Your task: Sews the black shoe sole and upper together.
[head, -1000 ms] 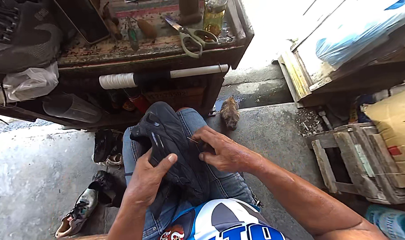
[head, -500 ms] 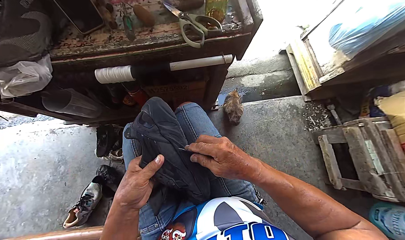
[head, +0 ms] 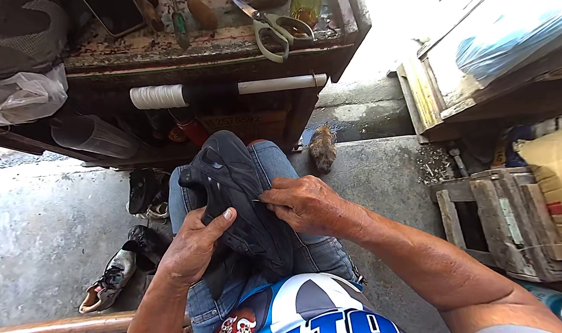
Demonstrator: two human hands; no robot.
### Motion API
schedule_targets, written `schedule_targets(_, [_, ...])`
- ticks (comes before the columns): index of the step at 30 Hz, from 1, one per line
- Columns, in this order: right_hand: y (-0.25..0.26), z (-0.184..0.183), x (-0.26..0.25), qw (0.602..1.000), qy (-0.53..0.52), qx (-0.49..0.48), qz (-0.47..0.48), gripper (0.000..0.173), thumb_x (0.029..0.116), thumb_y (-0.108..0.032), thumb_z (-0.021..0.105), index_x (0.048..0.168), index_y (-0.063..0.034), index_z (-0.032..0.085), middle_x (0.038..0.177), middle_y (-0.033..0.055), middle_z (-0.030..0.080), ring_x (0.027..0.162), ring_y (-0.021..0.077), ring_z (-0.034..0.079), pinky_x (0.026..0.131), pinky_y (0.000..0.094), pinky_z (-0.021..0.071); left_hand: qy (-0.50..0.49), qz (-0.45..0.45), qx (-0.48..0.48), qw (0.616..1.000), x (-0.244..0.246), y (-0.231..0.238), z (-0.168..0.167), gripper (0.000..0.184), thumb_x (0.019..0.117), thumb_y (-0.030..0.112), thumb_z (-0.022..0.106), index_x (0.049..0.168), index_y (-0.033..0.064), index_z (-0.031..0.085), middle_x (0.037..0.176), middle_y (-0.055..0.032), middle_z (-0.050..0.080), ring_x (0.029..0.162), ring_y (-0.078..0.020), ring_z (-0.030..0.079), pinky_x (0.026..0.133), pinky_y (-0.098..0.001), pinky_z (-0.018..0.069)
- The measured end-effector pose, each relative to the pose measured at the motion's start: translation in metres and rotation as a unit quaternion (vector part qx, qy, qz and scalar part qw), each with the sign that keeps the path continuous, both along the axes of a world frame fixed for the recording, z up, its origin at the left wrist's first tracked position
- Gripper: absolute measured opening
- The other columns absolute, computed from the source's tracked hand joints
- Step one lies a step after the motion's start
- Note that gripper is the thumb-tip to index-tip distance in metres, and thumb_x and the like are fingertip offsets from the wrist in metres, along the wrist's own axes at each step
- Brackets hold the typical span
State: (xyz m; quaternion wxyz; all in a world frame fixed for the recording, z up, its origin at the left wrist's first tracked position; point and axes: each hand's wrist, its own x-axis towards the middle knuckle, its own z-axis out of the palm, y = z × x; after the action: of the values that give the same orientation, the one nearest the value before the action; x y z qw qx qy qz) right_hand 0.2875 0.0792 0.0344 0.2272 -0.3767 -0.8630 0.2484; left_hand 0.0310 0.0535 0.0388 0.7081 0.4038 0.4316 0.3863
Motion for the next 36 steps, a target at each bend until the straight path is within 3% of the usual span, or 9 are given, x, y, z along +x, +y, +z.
schedule_targets(10, [0.022,0.024,-0.018,0.985,-0.143,0.053,0.080,0.009,0.0901,-0.012,0.064,0.085,-0.0112,0.072,0.077,0.0033,0.059,0.062,0.0182,0.060,0.049,0.0360,0.0464,0.023,-0.010,-0.008,1.000,0.003,-0.001,0.003,0.018,0.1051,0.013,0.054,0.108,0.0037,0.069,0.100,-0.0081,0.075,0.094,-0.0157,0.073,0.090,-0.0355,0.0612])
schedule_targets(20, [0.023,0.023,-0.039,0.979,-0.183,0.069,0.060,0.008,0.0888,-0.015,0.062,0.089,-0.0101,0.068,0.077,0.0057,0.059,0.059,0.0212,0.060,0.047,0.0375,0.0456,-0.014,-0.001,-0.034,0.999,0.001,0.001,0.000,0.020,0.1060,0.012,0.051,0.108,0.0024,0.068,0.100,-0.0098,0.075,0.093,-0.0173,0.074,0.089,-0.0361,0.0619])
schedule_targets(27, [0.020,0.016,-0.023,0.992,-0.101,0.050,0.063,0.012,0.0920,-0.014,0.058,0.088,-0.0100,0.069,0.077,0.0047,0.060,0.064,0.0193,0.061,0.052,0.0372,0.0483,-0.014,-0.003,-0.015,1.000,0.001,-0.006,-0.004,0.021,0.1050,0.018,0.056,0.113,0.0021,0.067,0.105,-0.0108,0.075,0.097,-0.0186,0.073,0.092,-0.0377,0.0609])
schedule_targets(31, [0.014,0.028,-0.022,0.984,-0.168,0.022,0.047,0.013,0.0977,-0.015,0.057,0.096,-0.0104,0.069,0.083,0.0069,0.061,0.069,0.0232,0.063,0.054,0.0401,0.0504,0.026,0.035,0.034,0.998,0.012,-0.012,-0.009,0.033,0.1023,0.020,0.062,0.127,-0.0022,0.059,0.110,-0.0105,0.073,0.103,-0.0183,0.071,0.096,-0.0366,0.0594])
schedule_targets(33, [0.010,0.036,-0.027,0.977,-0.209,-0.006,0.027,0.013,0.0982,-0.012,0.057,0.102,-0.0090,0.069,0.088,0.0104,0.063,0.073,0.0278,0.066,0.057,0.0433,0.0524,0.025,0.049,0.054,0.997,0.017,-0.015,-0.012,0.033,0.1021,0.018,0.061,0.127,-0.0035,0.059,0.110,-0.0108,0.073,0.103,-0.0177,0.071,0.096,-0.0362,0.0592])
schedule_targets(36, [0.010,0.035,-0.031,0.975,-0.220,-0.028,0.014,0.015,0.1010,-0.015,0.055,0.103,-0.0070,0.067,0.088,0.0114,0.063,0.072,0.0285,0.066,0.057,0.0437,0.0529,0.025,0.065,0.056,0.996,0.021,-0.018,-0.012,0.025,0.1027,0.016,0.060,0.119,-0.0025,0.064,0.104,-0.0104,0.074,0.098,-0.0172,0.073,0.093,-0.0355,0.0603])
